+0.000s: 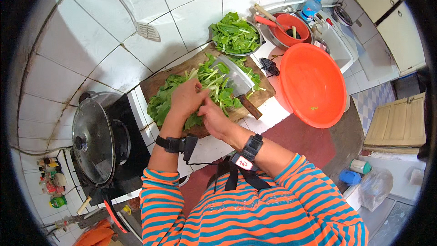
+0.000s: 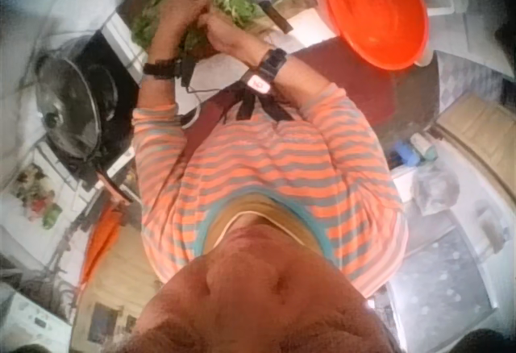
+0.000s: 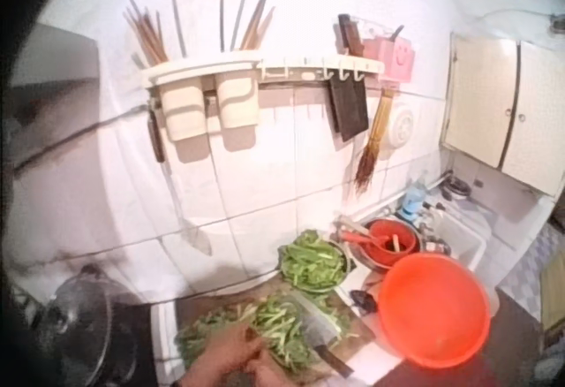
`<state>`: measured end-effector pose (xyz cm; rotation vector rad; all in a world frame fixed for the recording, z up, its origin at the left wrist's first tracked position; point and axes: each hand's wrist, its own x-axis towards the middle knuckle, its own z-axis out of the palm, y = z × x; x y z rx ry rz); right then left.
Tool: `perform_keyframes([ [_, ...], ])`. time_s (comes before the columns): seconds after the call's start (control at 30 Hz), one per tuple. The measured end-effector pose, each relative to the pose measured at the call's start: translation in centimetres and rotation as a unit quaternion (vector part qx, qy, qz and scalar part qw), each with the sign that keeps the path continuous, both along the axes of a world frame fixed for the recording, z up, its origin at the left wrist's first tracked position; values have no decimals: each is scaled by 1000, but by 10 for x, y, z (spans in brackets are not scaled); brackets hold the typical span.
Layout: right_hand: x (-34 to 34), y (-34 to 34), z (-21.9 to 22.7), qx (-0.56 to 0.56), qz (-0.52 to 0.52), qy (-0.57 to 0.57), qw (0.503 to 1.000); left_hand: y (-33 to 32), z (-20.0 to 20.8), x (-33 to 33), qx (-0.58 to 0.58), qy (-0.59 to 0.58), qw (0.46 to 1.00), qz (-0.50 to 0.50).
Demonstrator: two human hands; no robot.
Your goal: The person gathers leafy greens from a red basin, places them on a wooden cutting board, and chops them with a cleaver. They then fill a red ladle with water from the sink and pour it into a metal pot on a countertop. Finally, they plug in the pot and open a steamer to reveal eggs inside.
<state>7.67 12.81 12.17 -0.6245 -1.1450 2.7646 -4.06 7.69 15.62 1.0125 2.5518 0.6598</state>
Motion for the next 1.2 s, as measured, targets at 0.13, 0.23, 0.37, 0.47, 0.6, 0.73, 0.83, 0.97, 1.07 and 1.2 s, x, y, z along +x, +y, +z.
perform_keyframes([
  [0.13, -1, 5, -4, 33, 38, 72, 996, -11, -10, -14, 68, -6, 996, -56],
  [0.23, 14, 25, -9, 264, 48, -59, 962, -22, -26, -25, 72, 280, 953, -94],
  [0.37, 93, 90, 0, 441, -127, -33, 888, -39, -44, -24, -17, 55, 996, -63],
  [0.47, 206, 174, 20, 757, -294, -144, 565, -53, -40, -22, 92, 265, 957, -75],
  [0.6, 340, 247, 22, 682, -479, -400, 382, -76, -20, -22, 208, 186, 957, 82],
  [0.73, 391, 267, -28, 153, -382, -413, 813, -70, -26, -9, 172, 217, 958, 69],
  [0.83, 395, 268, -62, -51, -338, -247, 906, -62, -36, 3, 173, 158, 970, 73],
  [0.97, 392, 274, -74, -50, -318, -197, 926, -52, -37, 14, 42, 289, 956, -10],
  [1.07, 386, 281, -70, -61, -311, -199, 927, -31, -35, 21, -23, 169, 985, 14],
  [1.2, 398, 278, -62, -49, -363, -187, 912, -9, -26, 33, 70, 119, 990, 9],
])
